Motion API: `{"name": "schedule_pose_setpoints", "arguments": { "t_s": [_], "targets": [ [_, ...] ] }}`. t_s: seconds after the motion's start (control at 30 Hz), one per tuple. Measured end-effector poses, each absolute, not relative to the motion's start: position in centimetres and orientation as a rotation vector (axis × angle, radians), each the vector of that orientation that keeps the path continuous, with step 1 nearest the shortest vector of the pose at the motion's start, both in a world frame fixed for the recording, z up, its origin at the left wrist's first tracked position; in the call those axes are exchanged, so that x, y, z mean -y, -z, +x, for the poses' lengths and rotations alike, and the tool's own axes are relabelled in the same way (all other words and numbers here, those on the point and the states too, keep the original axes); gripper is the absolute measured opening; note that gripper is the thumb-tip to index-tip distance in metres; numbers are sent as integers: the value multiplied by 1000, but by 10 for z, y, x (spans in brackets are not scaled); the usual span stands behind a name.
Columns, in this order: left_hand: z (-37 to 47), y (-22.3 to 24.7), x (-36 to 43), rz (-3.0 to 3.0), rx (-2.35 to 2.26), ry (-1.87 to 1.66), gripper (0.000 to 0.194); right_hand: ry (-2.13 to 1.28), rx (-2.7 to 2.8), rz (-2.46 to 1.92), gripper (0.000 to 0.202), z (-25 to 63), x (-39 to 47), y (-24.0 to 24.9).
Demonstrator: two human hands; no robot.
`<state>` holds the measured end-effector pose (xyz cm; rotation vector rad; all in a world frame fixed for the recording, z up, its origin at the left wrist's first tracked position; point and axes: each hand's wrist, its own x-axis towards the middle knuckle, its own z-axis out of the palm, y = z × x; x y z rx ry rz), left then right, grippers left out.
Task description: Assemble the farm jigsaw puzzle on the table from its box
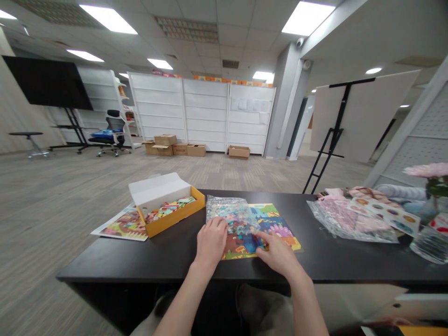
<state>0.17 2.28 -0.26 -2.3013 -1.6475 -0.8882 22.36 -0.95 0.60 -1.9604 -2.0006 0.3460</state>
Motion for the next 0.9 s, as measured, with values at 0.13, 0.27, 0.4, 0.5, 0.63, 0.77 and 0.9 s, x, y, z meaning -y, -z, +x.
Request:
{"name": "schedule_pose_setpoints", "arguments": {
  "t_s": [0.13, 0.27, 0.4, 0.5, 0.63, 0.77, 0.9],
  "targets": [
    [4, -4, -16, -2358, 1509, 1014, 14, -370, 2030, -1932, 49, 224, 7, -9],
    [12, -11, -2, -2525, 1224, 1096, 5, -383, 2034, -1905, 50, 226, 5, -9],
    [19, -9, 8, -2781, 1085, 824, 10, -383, 2056, -1908, 52, 227, 4, -6],
    [21, -5, 10, -2837, 1150, 695, 15, -381, 2058, -1915, 57, 227, 3, -3],
    [21, -2, 9, -2848, 1202, 665, 17, -417, 2060, -1825, 56, 228, 4, -1],
    [22, -3, 9, -2849, 1220, 656, 16, -488, 2018, -1726, 55, 230, 3, -2],
    [22, -4, 11, -2854, 1236, 666, 16, -505, 2019, -1717, 52, 229, 1, -3]
  ]
}}
